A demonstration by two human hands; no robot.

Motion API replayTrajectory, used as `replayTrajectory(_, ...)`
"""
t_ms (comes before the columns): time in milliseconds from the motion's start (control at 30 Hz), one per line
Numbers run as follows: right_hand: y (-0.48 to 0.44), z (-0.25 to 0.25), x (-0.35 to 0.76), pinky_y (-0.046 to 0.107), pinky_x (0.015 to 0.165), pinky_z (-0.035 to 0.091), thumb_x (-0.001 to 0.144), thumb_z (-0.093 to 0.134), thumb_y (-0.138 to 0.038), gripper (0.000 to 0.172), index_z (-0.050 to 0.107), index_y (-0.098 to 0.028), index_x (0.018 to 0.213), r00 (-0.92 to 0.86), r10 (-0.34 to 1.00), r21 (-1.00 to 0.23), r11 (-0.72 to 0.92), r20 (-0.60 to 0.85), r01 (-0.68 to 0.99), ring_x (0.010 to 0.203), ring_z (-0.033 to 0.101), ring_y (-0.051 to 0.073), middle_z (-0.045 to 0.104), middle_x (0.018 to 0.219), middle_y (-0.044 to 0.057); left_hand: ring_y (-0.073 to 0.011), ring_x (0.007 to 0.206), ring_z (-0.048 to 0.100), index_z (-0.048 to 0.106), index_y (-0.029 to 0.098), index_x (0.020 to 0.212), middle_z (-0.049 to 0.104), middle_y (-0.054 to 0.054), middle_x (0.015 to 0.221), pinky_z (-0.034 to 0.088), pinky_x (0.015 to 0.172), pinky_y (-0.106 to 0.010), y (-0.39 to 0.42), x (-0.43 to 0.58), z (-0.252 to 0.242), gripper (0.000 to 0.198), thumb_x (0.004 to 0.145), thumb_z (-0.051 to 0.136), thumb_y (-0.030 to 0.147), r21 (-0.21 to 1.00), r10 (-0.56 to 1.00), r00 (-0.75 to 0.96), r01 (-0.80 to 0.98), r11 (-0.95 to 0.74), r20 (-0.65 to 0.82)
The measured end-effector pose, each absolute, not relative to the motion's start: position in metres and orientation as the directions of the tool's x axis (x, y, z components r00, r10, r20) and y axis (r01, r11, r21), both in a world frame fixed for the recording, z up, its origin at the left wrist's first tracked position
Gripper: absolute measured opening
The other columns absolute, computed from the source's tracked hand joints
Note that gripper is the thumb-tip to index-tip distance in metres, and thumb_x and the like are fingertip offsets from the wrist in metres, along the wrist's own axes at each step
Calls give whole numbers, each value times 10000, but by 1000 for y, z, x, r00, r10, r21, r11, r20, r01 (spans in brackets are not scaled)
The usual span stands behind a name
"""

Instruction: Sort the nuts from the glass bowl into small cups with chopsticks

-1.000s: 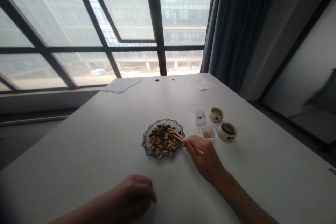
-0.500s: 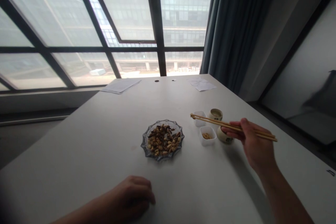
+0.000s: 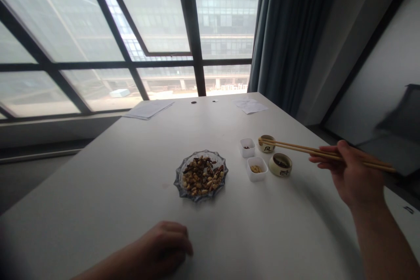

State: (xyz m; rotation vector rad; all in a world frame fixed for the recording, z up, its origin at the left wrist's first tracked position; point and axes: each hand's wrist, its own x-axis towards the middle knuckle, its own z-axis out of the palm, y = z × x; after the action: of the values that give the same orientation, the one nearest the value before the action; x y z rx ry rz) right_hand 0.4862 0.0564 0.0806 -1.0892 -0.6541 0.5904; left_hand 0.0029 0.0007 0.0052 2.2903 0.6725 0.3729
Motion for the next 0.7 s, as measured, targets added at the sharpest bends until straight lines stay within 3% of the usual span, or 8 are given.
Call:
replayTrajectory(100, 57, 79, 484, 220, 391, 539, 749, 821, -383, 279, 765, -124, 662, 662, 719, -929, 358, 211, -93, 466, 725, 213, 730, 610, 111, -172, 844, 700, 747, 240, 1099, 727, -52, 942, 507, 799, -217, 1, 2, 3, 308, 889, 587, 82, 706, 566, 821, 360, -610, 70)
replayTrajectory(333, 59, 75, 498, 259, 364, 451, 798, 787, -370, 264, 748, -154, 651, 710, 677, -939, 338, 195, -64, 448, 700, 206, 727, 631, 131, -175, 838, 700, 751, 242, 1096, 729, -52, 940, 508, 797, -221, 0, 3, 6, 304, 881, 604, 84, 711, 564, 823, 354, -607, 72)
replayTrajectory(533, 63, 66, 472, 318, 443, 541, 817, 835, -500, 389, 787, -136, 691, 620, 734, -922, 385, 277, -44, 490, 729, 240, 733, 662, 165, -174, 837, 700, 750, 244, 1107, 729, -52, 940, 508, 797, -225, 1, 3, 6, 303, 894, 597, 92, 708, 560, 825, 349, -614, 78)
replayTrajectory(700, 60, 53, 413, 344, 554, 664, 833, 822, -588, 442, 814, -150, 777, 399, 844, -919, 394, 357, -11, 589, 788, 285, 796, 753, 159, -176, 835, 701, 753, 243, 1095, 730, -55, 937, 511, 789, -227, 2, 3, 4, 291, 897, 599, 96, 704, 557, 827, 349, -618, 79)
